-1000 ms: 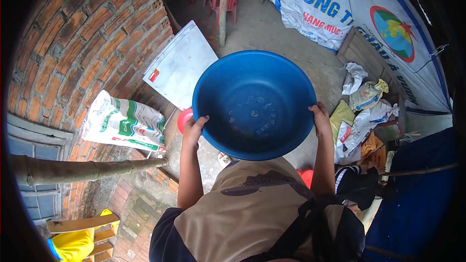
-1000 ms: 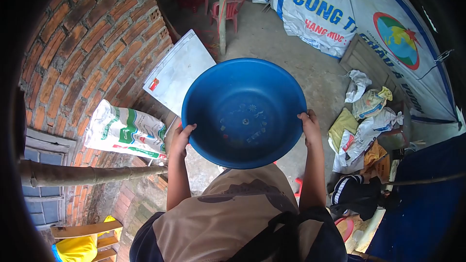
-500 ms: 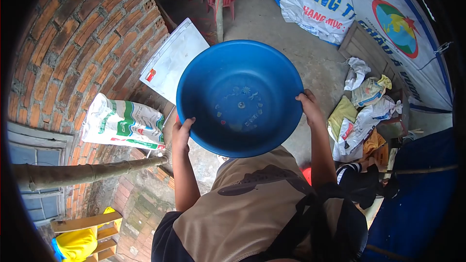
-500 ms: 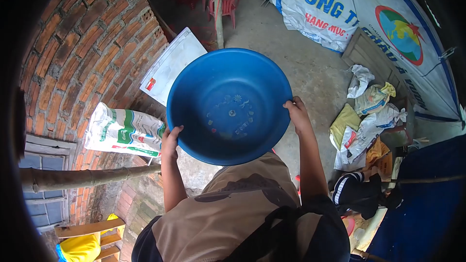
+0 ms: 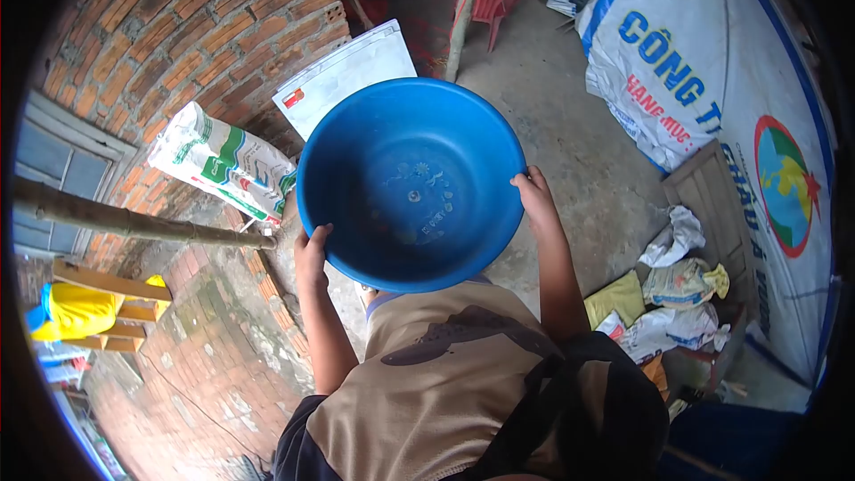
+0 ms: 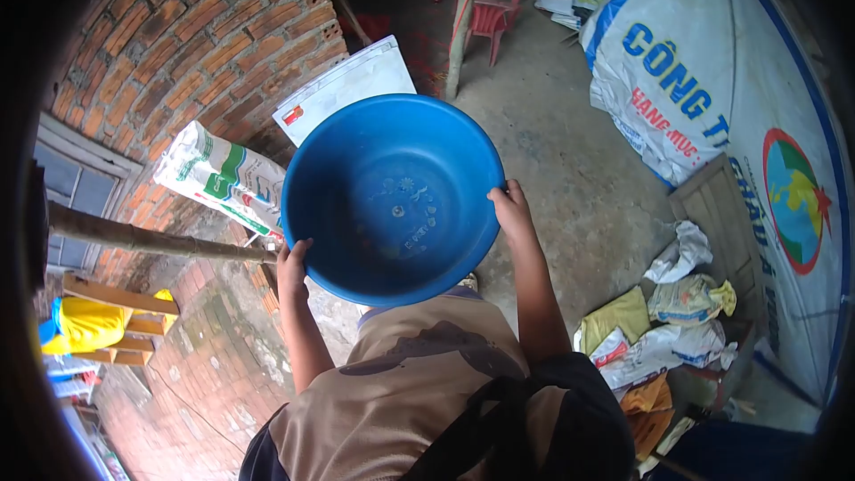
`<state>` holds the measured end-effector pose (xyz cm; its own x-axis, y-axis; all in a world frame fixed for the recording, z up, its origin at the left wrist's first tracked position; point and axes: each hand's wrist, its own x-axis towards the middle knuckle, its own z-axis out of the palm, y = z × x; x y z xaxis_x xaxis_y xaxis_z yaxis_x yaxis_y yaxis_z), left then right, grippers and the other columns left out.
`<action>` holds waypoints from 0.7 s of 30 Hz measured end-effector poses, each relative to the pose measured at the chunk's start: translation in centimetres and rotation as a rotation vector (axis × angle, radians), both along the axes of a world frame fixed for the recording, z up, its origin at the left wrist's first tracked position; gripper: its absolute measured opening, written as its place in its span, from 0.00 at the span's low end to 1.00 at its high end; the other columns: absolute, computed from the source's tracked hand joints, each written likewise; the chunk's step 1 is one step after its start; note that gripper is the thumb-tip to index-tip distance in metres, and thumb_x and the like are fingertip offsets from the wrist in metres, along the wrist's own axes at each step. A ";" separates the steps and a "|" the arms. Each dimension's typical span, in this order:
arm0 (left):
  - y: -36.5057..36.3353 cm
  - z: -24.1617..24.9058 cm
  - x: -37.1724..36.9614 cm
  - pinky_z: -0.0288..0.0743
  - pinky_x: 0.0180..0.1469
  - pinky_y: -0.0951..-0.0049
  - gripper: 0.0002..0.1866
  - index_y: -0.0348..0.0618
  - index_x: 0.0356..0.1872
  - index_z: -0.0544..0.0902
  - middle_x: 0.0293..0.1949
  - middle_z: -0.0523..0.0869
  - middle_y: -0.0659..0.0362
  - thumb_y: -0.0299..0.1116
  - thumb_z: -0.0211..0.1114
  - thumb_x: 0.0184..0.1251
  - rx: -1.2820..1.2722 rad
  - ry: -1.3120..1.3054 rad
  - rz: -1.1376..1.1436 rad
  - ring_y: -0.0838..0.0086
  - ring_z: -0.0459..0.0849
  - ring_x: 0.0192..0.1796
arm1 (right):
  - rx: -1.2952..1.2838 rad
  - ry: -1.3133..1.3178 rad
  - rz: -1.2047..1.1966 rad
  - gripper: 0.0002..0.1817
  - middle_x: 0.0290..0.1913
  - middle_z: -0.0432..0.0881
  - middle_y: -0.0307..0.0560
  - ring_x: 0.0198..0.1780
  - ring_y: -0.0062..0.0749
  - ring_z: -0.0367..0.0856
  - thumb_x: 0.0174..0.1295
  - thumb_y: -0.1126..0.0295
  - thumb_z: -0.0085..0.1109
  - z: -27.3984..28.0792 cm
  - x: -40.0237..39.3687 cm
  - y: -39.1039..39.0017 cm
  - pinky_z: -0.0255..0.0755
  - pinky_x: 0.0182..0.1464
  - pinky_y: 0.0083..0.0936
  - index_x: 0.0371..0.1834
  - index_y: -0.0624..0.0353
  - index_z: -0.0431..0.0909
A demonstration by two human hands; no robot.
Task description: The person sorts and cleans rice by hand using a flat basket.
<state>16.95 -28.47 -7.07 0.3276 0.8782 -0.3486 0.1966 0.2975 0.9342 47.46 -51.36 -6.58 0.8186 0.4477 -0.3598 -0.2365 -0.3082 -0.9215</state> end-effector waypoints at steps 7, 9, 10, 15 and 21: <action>-7.2 2.0 1.2 0.69 0.41 0.78 0.19 0.38 0.47 0.79 0.37 0.81 0.61 0.38 0.63 0.57 -0.082 0.152 0.027 0.78 0.77 0.38 | 0.019 0.100 0.059 0.10 0.36 0.75 0.45 0.37 0.28 0.73 0.54 0.69 0.51 -0.6 4.3 -1.5 0.70 0.44 0.28 0.38 0.60 0.69; -7.9 1.2 0.7 0.69 0.40 0.79 0.19 0.38 0.47 0.79 0.36 0.81 0.63 0.38 0.62 0.58 -0.099 0.159 0.071 0.79 0.76 0.36 | 0.005 0.123 0.093 0.10 0.36 0.75 0.45 0.38 0.28 0.74 0.55 0.69 0.52 -0.8 4.6 -0.9 0.70 0.44 0.28 0.39 0.60 0.69; -8.1 0.9 0.3 0.69 0.38 0.80 0.18 0.38 0.47 0.78 0.35 0.80 0.64 0.39 0.61 0.59 -0.116 0.163 0.090 0.81 0.75 0.35 | -0.003 0.111 0.127 0.11 0.37 0.76 0.45 0.39 0.29 0.74 0.55 0.69 0.52 -1.3 4.5 -0.7 0.70 0.45 0.28 0.40 0.61 0.70; -8.1 -0.6 -1.3 0.70 0.36 0.79 0.18 0.40 0.48 0.77 0.36 0.80 0.62 0.39 0.60 0.60 -0.172 0.063 0.184 0.80 0.76 0.35 | 0.001 0.093 0.241 0.15 0.43 0.78 0.49 0.43 0.30 0.76 0.60 0.68 0.54 -2.5 3.3 0.2 0.70 0.48 0.29 0.48 0.64 0.72; -4.0 -5.8 -5.5 0.69 0.48 0.65 0.16 0.48 0.46 0.76 0.43 0.79 0.63 0.40 0.58 0.57 -0.363 -0.127 0.190 0.76 0.76 0.44 | -0.034 0.189 0.221 0.18 0.45 0.79 0.50 0.46 0.31 0.78 0.60 0.69 0.55 -2.9 -0.8 1.8 0.72 0.46 0.29 0.52 0.65 0.71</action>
